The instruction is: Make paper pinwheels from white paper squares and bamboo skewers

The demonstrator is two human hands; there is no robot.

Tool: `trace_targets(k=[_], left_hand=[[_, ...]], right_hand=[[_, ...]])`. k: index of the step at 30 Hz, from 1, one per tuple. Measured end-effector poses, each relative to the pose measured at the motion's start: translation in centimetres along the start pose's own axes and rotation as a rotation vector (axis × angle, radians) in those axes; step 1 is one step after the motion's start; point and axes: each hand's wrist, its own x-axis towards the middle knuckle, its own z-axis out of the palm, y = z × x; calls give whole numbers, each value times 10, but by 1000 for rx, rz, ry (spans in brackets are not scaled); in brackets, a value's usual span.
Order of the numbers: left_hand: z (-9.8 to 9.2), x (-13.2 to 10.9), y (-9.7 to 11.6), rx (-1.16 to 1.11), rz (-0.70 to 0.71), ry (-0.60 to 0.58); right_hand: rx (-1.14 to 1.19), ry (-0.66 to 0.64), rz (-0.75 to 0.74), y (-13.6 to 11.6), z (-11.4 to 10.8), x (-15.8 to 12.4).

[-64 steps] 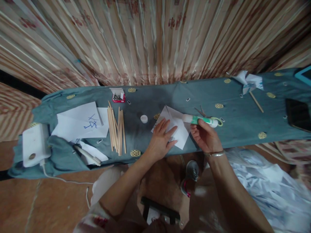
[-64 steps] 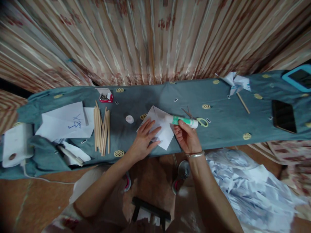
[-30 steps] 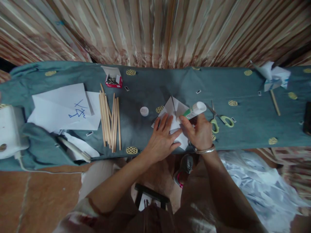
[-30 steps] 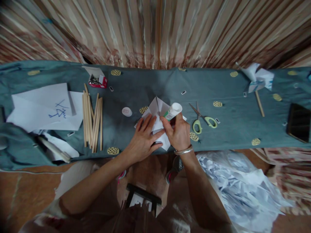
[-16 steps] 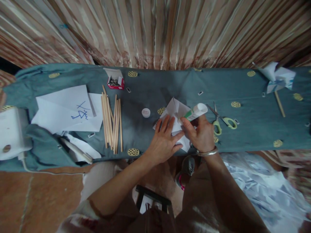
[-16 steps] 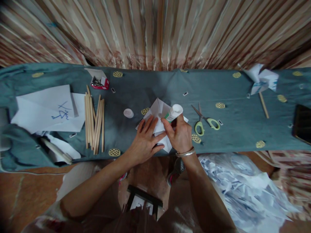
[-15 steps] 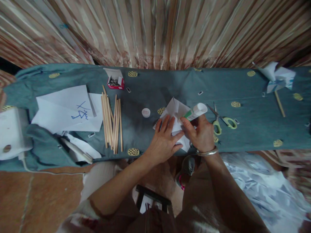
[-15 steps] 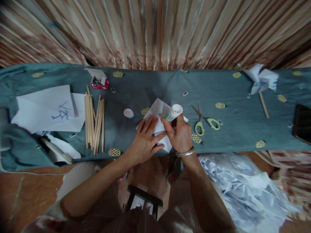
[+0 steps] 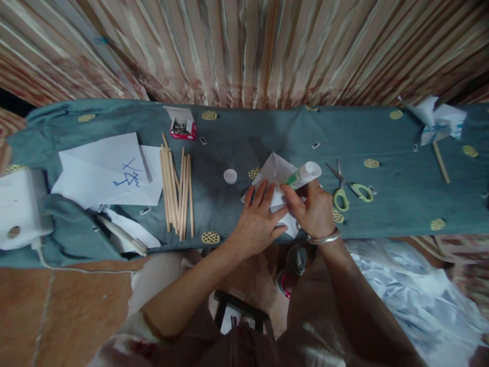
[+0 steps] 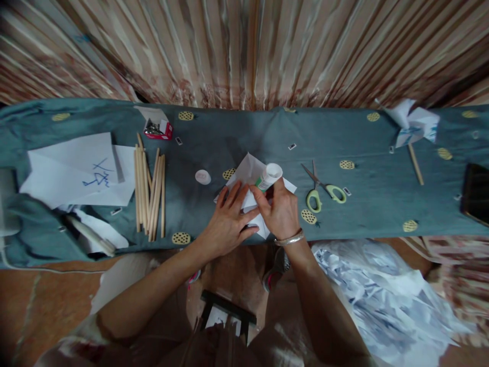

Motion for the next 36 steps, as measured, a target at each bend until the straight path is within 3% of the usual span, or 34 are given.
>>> trace_targets(k=[18,36], left_hand=[[-1,0,1,-3,-2,-12],[-2,1,0,9,1,-13]], right_hand=[[17,-86,-72,-4,-2,-3],[11,-46,-100,2,-8,-10]])
